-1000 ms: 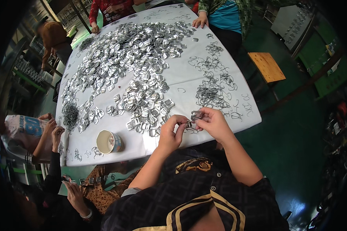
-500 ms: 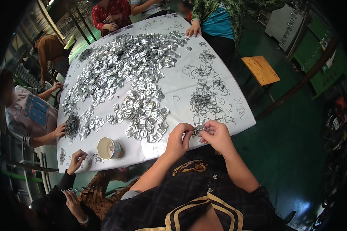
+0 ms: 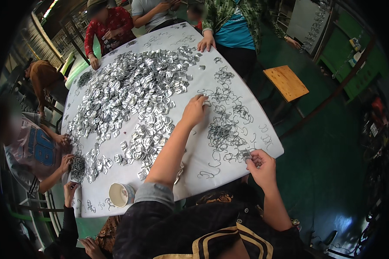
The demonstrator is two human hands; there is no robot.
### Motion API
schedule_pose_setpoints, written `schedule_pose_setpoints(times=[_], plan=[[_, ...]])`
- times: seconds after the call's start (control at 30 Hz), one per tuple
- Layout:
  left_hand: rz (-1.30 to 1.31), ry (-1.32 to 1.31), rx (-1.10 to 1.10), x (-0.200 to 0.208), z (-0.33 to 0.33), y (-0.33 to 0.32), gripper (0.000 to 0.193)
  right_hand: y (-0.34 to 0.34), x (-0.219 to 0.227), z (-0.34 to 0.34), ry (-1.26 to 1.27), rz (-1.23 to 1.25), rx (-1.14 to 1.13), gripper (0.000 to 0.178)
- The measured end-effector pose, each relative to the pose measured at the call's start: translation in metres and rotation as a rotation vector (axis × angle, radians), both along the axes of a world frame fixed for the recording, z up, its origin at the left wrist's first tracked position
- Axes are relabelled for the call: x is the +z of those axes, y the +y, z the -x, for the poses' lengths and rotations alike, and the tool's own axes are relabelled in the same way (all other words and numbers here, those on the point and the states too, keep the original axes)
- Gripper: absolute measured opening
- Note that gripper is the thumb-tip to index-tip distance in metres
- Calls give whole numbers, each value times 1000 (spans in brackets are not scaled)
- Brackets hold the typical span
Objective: The person sits at a table and repeatedly picks up small metal clips and rectangular pieces, then joins them together by hand. They occasionally hang the assembled pieces on a nearby metal rack. Other people are also working at the same table.
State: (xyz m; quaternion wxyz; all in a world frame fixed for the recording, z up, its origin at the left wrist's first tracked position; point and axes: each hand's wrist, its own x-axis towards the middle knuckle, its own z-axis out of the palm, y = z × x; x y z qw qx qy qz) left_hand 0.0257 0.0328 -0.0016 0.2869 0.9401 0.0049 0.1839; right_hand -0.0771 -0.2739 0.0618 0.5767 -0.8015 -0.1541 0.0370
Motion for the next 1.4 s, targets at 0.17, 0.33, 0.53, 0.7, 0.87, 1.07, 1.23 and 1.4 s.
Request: schedule_pose_setpoints(times=[0.17, 0.33, 0.53, 0.7, 0.87, 1.07, 1.23, 1.4], plan=[[-280, 65, 62, -34, -56, 3, 38, -6, 1, -2, -34, 16, 9, 9], [-155, 63, -104, -35, -6, -16, 36, -13, 5, -2, 15, 15, -28, 11], [-195, 11, -124, -21, 117, -35, 29, -11, 1, 1, 18, -57, 3, 10], [-36, 43, -27, 14, 155, -27, 15, -16, 3, 7, -32, -26, 23, 10], [-5, 3, 92, 15, 116, -17, 12, -18, 4, 13, -79, -14, 31, 9], [-285, 22, 75, -10, 38, -35, 10, -20, 7, 24, -27, 0, 40, 7], [-593, 144, 60, -6, 31, -59, 9, -25, 7, 30, -80, -12, 11, 11], [-467, 321, 146, 0, 52, -44, 10, -22, 6, 34, -99, -23, 28, 11]])
